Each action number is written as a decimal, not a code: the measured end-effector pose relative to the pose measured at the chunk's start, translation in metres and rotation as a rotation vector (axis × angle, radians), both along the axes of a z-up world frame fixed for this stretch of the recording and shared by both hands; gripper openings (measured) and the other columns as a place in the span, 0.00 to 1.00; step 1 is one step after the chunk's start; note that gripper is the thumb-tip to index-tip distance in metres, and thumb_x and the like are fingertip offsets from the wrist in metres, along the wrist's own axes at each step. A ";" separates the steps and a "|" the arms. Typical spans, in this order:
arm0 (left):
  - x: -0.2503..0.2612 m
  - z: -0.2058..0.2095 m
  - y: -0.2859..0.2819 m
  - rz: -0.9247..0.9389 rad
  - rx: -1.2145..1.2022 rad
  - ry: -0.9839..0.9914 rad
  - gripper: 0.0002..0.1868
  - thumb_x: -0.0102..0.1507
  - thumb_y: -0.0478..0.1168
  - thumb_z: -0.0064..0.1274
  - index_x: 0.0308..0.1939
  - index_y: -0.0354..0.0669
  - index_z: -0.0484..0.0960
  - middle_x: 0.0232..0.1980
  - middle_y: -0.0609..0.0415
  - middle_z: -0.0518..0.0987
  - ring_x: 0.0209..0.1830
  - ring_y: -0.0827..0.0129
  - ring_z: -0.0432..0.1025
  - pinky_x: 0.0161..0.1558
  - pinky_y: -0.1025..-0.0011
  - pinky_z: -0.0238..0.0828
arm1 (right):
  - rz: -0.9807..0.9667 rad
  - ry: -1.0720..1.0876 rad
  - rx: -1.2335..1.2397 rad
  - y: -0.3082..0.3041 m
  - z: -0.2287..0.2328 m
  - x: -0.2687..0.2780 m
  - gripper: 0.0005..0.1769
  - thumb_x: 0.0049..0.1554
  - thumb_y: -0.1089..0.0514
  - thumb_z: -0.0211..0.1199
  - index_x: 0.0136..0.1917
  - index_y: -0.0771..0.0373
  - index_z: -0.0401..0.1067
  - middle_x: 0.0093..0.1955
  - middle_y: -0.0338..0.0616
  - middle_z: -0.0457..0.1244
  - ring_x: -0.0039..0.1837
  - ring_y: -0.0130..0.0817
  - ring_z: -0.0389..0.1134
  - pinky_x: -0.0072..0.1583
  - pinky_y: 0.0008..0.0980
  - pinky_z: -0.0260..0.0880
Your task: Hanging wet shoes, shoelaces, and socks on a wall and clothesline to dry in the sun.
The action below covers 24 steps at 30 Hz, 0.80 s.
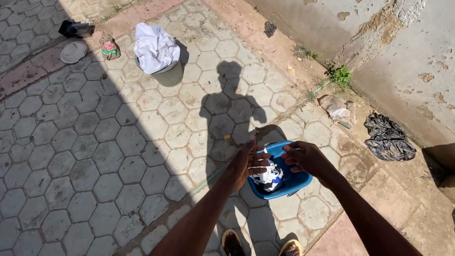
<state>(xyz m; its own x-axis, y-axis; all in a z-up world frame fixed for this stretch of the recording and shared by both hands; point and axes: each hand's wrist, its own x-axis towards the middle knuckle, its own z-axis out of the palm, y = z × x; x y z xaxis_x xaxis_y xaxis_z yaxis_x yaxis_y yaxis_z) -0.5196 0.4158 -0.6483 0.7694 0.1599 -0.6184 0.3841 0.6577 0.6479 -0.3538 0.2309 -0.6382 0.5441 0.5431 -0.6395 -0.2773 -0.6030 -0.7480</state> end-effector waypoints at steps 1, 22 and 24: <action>0.005 -0.019 0.005 -0.002 0.001 -0.001 0.45 0.62 0.74 0.42 0.65 0.40 0.74 0.49 0.49 0.82 0.47 0.63 0.79 0.48 0.64 0.79 | -0.002 -0.001 0.001 0.004 -0.027 0.004 0.24 0.57 0.45 0.63 0.62 0.59 0.75 0.52 0.44 0.73 0.50 0.32 0.72 0.51 0.36 0.76; 0.028 -0.260 -0.021 -0.109 0.210 0.260 0.37 0.66 0.70 0.44 0.56 0.40 0.80 0.40 0.55 0.82 0.34 0.71 0.75 0.37 0.70 0.75 | 0.636 -1.089 -0.368 -0.005 -0.358 -0.034 0.12 0.55 0.60 0.63 0.54 0.60 0.72 0.53 0.55 0.66 0.55 0.48 0.69 0.47 0.42 0.77; 0.032 -0.268 -0.024 -0.166 0.268 0.249 0.35 0.67 0.66 0.47 0.52 0.33 0.82 0.39 0.49 0.82 0.32 0.70 0.75 0.33 0.69 0.77 | 0.514 -0.830 -0.161 -0.013 -0.358 -0.019 0.07 0.59 0.54 0.65 0.45 0.59 0.72 0.45 0.47 0.70 0.49 0.42 0.72 0.56 0.44 0.70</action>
